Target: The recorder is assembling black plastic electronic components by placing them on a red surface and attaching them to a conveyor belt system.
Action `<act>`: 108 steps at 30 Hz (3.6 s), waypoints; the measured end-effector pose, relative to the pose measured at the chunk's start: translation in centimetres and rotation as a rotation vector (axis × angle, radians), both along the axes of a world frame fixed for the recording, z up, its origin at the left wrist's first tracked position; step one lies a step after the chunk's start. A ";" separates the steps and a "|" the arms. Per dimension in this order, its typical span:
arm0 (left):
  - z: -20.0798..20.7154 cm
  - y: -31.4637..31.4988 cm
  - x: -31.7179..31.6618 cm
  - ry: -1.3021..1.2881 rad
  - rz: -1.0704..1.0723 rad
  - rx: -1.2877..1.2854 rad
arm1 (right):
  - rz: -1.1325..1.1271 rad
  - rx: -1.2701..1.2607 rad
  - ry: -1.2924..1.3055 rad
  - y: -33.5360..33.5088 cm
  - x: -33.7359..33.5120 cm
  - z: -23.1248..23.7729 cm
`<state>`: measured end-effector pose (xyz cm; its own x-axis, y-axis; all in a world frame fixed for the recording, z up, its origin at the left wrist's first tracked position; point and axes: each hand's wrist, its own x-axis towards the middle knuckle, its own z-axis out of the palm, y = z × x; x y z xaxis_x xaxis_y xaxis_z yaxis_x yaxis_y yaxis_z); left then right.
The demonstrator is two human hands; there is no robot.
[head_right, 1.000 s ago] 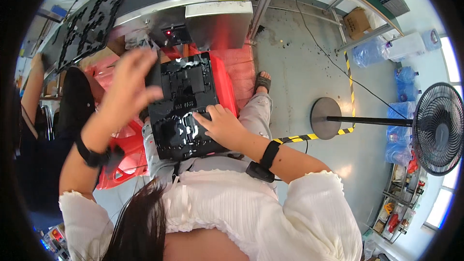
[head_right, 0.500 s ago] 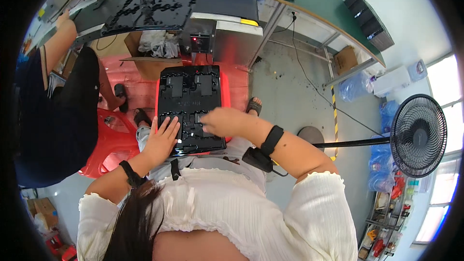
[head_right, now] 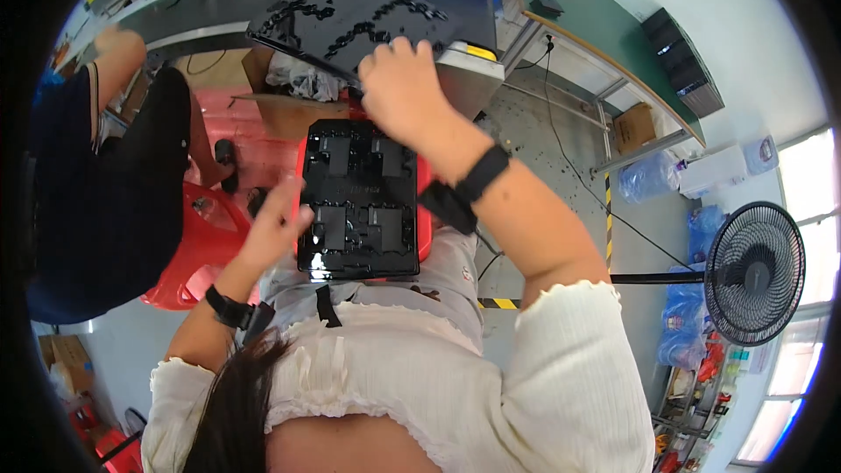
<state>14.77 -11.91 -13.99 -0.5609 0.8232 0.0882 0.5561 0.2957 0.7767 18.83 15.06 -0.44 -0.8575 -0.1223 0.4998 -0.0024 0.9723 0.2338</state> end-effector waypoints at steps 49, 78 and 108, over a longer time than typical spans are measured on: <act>-5.2 2.8 -0.4 -0.975 0.415 0.201 | -0.713 -1.601 0.037 -5.7 10.7 -20.5; 15.3 28.8 -22.5 0.750 -0.040 0.088 | -0.757 -1.449 -0.162 25.1 -6.7 3.3; -3.7 7.1 -3.0 0.682 -0.197 -0.273 | 0.071 -1.077 -0.565 5.4 3.5 6.4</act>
